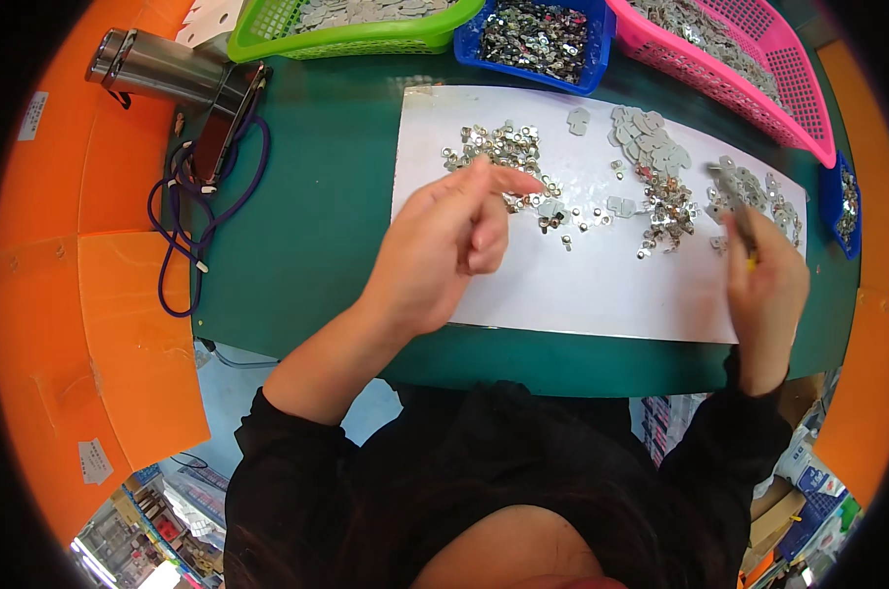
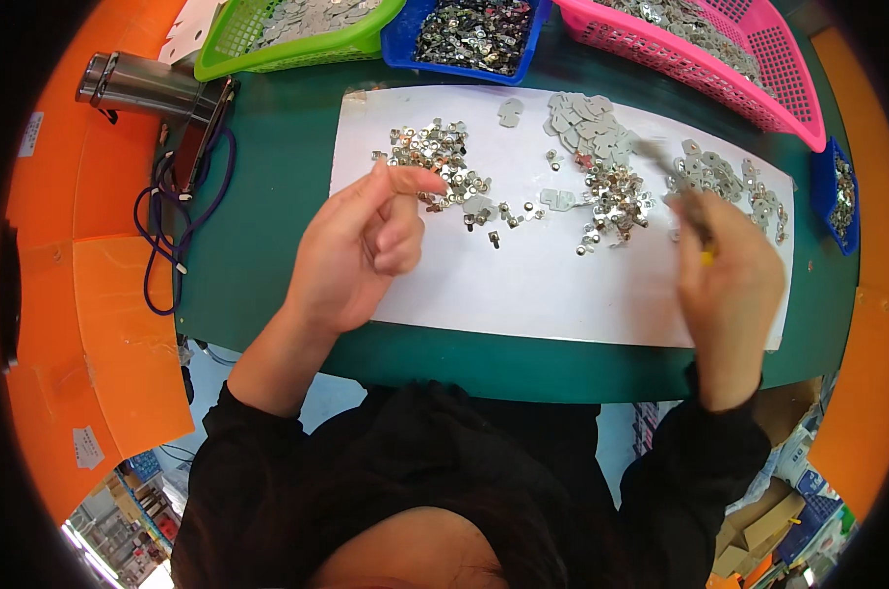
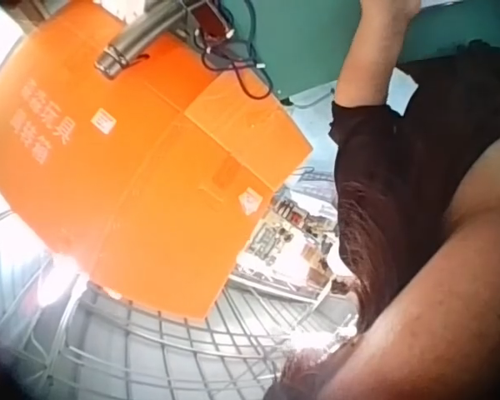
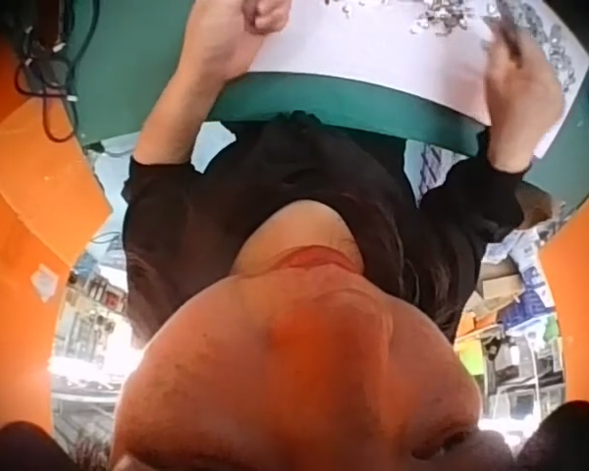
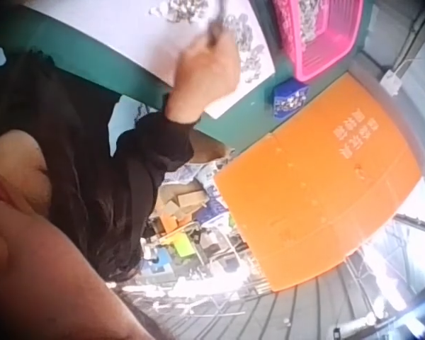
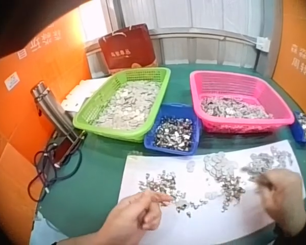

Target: Using pliers to assemble small metal components on a workbench.

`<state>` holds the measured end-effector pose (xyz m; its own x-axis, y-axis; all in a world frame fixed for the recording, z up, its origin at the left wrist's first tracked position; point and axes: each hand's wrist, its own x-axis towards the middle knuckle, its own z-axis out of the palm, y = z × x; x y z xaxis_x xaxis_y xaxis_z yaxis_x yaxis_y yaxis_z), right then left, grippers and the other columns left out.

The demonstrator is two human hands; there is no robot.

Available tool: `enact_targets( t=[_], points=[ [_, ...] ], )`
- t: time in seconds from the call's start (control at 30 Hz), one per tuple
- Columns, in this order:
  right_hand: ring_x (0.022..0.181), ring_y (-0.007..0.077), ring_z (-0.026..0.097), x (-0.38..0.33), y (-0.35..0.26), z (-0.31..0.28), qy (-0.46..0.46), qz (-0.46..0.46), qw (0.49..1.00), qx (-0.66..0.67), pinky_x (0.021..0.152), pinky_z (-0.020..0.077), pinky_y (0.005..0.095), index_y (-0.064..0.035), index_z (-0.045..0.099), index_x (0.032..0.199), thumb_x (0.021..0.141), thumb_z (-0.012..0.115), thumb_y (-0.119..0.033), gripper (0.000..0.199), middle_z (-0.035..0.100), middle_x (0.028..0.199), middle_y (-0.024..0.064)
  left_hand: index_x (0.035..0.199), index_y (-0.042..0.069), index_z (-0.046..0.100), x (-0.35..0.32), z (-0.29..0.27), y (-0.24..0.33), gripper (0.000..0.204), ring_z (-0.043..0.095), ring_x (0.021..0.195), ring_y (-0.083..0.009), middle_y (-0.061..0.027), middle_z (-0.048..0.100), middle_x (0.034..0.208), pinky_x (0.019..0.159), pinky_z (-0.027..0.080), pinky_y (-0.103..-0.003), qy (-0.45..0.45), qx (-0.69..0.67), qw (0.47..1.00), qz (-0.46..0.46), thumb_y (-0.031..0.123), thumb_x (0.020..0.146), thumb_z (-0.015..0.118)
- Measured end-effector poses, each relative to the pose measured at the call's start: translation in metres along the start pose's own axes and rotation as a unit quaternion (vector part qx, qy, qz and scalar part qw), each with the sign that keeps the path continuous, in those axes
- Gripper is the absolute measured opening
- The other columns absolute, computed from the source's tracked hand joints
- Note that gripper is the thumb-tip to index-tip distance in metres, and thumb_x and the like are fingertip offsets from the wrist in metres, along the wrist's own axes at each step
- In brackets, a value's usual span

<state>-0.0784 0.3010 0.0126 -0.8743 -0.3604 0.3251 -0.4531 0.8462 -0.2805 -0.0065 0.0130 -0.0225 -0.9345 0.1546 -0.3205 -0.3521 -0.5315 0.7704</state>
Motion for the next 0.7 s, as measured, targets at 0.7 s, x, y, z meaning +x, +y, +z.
enact_targets(
  t=[0.7],
  points=[
    [0.080,0.0265,0.052,0.022,-0.027,0.043,-0.066,-0.130,0.988,0.044,0.075,0.0387,0.0374,-0.0048,0.067,0.091,0.070,0.076,-0.004,0.024,0.055,0.080,0.0069,0.134,-0.006,0.046,0.001,-0.005,0.002,0.043,0.061,0.115,-0.0276,-0.0179,0.061,0.121,0.103,0.048,-0.036,0.008,-0.073,0.997,0.002,0.025,0.106,0.037]
  ],
)
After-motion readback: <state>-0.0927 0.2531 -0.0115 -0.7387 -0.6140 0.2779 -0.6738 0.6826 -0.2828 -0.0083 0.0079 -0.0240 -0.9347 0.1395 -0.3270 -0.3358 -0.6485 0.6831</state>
